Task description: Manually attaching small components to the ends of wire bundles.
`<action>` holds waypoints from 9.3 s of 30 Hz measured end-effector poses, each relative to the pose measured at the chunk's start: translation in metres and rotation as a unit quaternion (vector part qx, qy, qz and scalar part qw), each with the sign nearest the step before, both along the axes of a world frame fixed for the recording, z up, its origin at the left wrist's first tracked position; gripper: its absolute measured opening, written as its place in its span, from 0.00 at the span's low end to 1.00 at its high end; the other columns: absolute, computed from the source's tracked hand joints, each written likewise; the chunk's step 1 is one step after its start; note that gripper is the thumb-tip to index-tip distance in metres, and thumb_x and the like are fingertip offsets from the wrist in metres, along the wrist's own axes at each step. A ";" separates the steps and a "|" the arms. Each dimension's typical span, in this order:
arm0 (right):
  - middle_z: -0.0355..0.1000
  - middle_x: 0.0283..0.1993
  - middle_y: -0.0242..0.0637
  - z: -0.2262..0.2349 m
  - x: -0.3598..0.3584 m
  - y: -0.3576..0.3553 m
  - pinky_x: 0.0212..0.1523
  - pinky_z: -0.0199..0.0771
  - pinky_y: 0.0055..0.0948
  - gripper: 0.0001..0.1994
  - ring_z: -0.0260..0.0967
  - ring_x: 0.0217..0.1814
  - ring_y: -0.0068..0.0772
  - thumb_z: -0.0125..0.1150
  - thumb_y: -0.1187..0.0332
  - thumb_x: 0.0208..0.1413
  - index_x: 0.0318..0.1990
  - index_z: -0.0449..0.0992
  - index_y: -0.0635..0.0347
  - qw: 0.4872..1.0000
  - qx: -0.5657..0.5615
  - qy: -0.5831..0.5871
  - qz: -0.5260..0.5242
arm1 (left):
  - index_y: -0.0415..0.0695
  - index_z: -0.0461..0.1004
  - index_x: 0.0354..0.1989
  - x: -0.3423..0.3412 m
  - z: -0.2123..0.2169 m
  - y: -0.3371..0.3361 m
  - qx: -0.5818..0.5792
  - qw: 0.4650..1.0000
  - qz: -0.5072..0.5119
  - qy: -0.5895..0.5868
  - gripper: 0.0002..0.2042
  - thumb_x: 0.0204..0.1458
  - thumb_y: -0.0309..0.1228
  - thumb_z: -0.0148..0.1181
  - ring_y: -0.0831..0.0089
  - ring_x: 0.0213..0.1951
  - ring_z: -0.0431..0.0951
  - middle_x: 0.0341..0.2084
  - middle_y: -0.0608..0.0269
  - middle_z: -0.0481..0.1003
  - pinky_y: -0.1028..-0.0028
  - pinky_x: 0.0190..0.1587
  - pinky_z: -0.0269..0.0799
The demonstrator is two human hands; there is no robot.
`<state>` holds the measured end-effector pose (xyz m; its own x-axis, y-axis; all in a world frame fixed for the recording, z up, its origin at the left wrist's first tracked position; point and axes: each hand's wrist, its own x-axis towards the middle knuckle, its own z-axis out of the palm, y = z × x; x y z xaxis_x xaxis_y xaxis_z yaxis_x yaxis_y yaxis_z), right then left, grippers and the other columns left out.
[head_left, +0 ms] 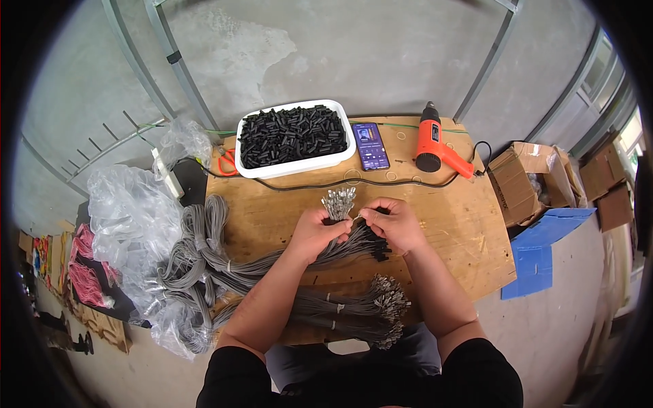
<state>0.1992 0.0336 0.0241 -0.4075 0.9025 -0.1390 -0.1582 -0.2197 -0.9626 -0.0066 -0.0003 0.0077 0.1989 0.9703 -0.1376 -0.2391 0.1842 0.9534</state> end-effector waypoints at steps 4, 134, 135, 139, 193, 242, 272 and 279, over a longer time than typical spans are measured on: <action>0.69 0.27 0.28 -0.004 0.000 -0.005 0.20 0.55 0.16 0.04 0.59 0.21 0.15 0.63 0.74 0.60 0.37 0.76 0.65 0.996 -0.062 0.059 -0.014 | 0.34 0.77 0.36 0.003 0.001 0.001 0.008 0.999 -0.005 0.033 0.05 0.53 0.23 0.64 0.76 0.27 0.76 0.26 0.62 0.77 0.77 0.33 0.74; 0.76 0.30 0.30 -0.010 0.002 -0.006 0.22 0.57 0.12 0.06 0.61 0.24 0.12 0.65 0.70 0.60 0.40 0.78 0.64 0.996 -0.028 0.046 -0.077 | 0.34 0.77 0.35 -0.002 -0.005 0.003 -0.003 1.000 -0.017 -0.019 0.06 0.54 0.24 0.64 0.75 0.28 0.75 0.26 0.61 0.76 0.76 0.34 0.72; 0.76 0.31 0.31 -0.008 0.002 -0.006 0.21 0.56 0.13 0.07 0.61 0.24 0.13 0.64 0.70 0.60 0.40 0.78 0.64 0.994 -0.055 0.062 -0.070 | 0.34 0.77 0.35 -0.002 -0.005 0.003 -0.004 1.000 -0.016 -0.014 0.06 0.54 0.25 0.64 0.75 0.28 0.75 0.26 0.61 0.77 0.75 0.34 0.72; 0.76 0.31 0.33 -0.005 0.010 -0.003 0.20 0.54 0.13 0.08 0.60 0.23 0.15 0.62 0.68 0.62 0.41 0.77 0.65 0.987 -0.096 0.127 -0.035 | 0.34 0.77 0.35 -0.002 -0.002 0.003 -0.006 1.000 -0.022 -0.003 0.07 0.54 0.25 0.65 0.75 0.28 0.76 0.27 0.61 0.77 0.75 0.35 0.72; 0.75 0.31 0.30 -0.002 0.004 -0.007 0.22 0.57 0.12 0.08 0.62 0.24 0.11 0.65 0.74 0.58 0.44 0.77 0.65 0.996 -0.021 0.067 -0.057 | 0.35 0.76 0.36 0.005 -0.001 0.001 0.023 0.999 -0.027 0.042 0.04 0.56 0.22 0.62 0.79 0.28 0.72 0.27 0.66 0.75 0.77 0.33 0.70; 0.77 0.36 0.38 -0.008 0.013 0.003 0.20 0.54 0.14 0.08 0.62 0.24 0.16 0.61 0.73 0.60 0.45 0.77 0.67 0.976 -0.123 0.176 -0.041 | 0.35 0.75 0.35 0.002 -0.002 0.003 -0.004 0.999 0.017 -0.035 0.03 0.53 0.20 0.62 0.75 0.26 0.72 0.26 0.64 0.74 0.74 0.32 0.67; 0.72 0.27 0.24 -0.009 0.001 -0.011 0.23 0.52 0.12 0.07 0.58 0.24 0.08 0.64 0.80 0.56 0.41 0.82 0.64 0.995 0.042 0.064 -0.072 | 0.37 0.76 0.27 0.004 0.002 0.002 0.008 1.000 0.003 0.001 0.05 0.52 0.24 0.62 0.81 0.23 0.69 0.20 0.68 0.72 0.77 0.28 0.64; 0.73 0.28 0.23 -0.007 0.000 -0.013 0.23 0.52 0.12 0.06 0.58 0.24 0.07 0.64 0.79 0.56 0.41 0.82 0.64 0.996 0.041 0.053 -0.059 | 0.36 0.76 0.29 0.002 0.001 0.002 0.005 1.000 -0.005 0.006 0.05 0.53 0.25 0.63 0.81 0.24 0.70 0.21 0.68 0.73 0.77 0.29 0.64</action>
